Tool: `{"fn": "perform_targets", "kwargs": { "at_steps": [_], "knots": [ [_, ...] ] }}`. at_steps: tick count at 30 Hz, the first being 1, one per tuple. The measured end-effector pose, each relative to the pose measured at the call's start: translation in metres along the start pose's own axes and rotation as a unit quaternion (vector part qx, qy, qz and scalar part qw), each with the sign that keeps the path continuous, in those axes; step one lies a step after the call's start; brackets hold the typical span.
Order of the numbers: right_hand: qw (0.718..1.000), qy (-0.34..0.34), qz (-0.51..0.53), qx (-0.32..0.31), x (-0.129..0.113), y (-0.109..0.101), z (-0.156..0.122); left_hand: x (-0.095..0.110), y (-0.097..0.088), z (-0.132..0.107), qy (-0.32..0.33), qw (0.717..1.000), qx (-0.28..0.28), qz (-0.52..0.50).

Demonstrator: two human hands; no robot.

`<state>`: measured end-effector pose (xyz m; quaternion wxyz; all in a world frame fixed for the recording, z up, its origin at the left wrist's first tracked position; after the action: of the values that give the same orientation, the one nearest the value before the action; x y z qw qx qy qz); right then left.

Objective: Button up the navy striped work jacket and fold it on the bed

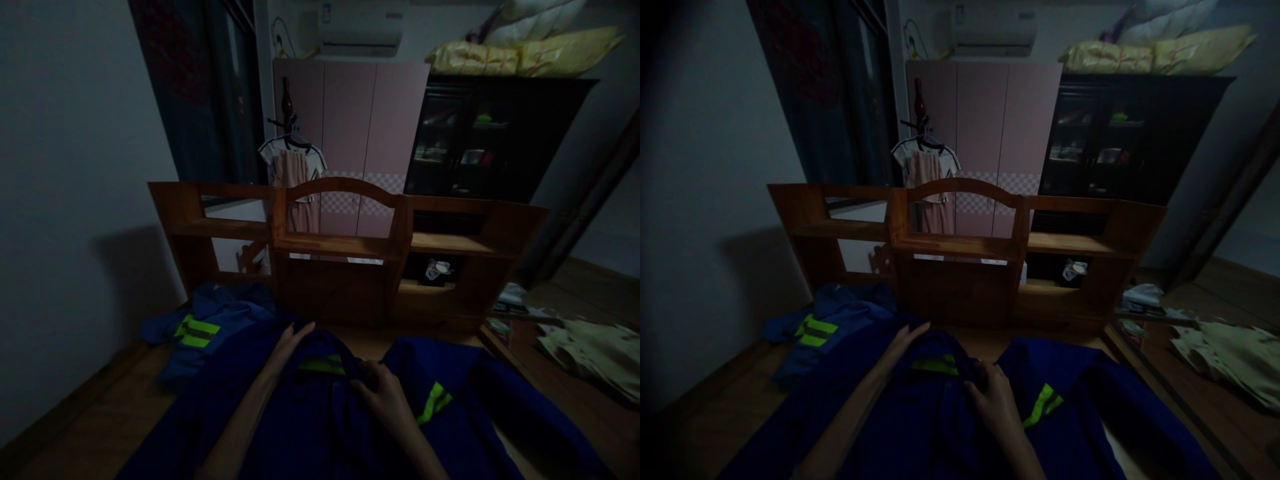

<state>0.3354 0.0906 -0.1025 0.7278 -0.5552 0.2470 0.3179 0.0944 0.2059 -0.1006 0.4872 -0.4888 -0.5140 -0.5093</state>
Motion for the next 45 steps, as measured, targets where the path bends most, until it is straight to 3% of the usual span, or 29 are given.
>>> {"fn": "perform_targets", "kwargs": {
  "at_steps": [4,7,9,16,20,23,26,30,32,36,42,45],
  "knots": [
    [0.998,0.039,0.04,-0.02,-0.001,-0.004,0.002,0.019,0.002,-0.018,0.038,0.992,-0.074,0.095],
    [0.998,0.039,0.05,0.002,-0.003,-0.005,0.001,0.022,-0.001,-0.018,0.08,0.986,-0.089,0.116],
    [0.998,0.026,0.051,0.016,-0.005,-0.005,0.001,0.02,-0.003,-0.013,0.092,0.987,-0.063,0.119],
    [0.994,0.038,0.099,0.009,-0.002,-0.006,0.003,0.01,-0.006,-0.009,0.024,0.994,0.045,0.094],
    [0.984,0.071,0.164,-0.017,0.004,-0.009,0.006,0.006,-0.007,-0.007,0.014,0.994,0.042,0.102],
    [0.975,0.066,0.211,-0.031,0.006,-0.013,0.008,-0.002,-0.009,-0.005,0.033,0.983,0.029,0.179],
    [0.971,0.059,0.231,-0.01,0.005,-0.018,0.009,-0.004,-0.01,-0.011,0.081,0.953,0.08,0.282],
    [0.978,0.056,0.196,0.038,0.0,-0.024,0.007,0.01,-0.005,-0.029,0.213,0.858,0.17,0.435],
    [0.982,0.055,0.167,0.063,-0.003,-0.026,0.004,0.015,-0.004,-0.034,0.233,0.838,0.184,0.457],
    [0.989,0.064,0.107,0.074,-0.006,-0.027,0.002,0.009,-0.007,-0.031,0.203,0.849,0.143,0.466],
    [0.994,0.088,0.06,0.024,-0.003,-0.022,0.002,-0.006,-0.014,-0.032,0.141,0.83,0.106,0.53],
    [0.996,0.083,0.042,0.008,-0.001,-0.02,0.001,-0.004,-0.019,-0.028,0.106,0.87,0.094,0.472]
  ]
}}
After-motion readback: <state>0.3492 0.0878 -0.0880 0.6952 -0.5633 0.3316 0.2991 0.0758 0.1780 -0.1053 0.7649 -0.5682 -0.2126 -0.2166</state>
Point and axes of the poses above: each hand's wrist, its own z-axis towards the middle knuckle, its own y-axis out of the palm, x = y × z, the point moved 2 cm from there along z, towards the middle knuckle
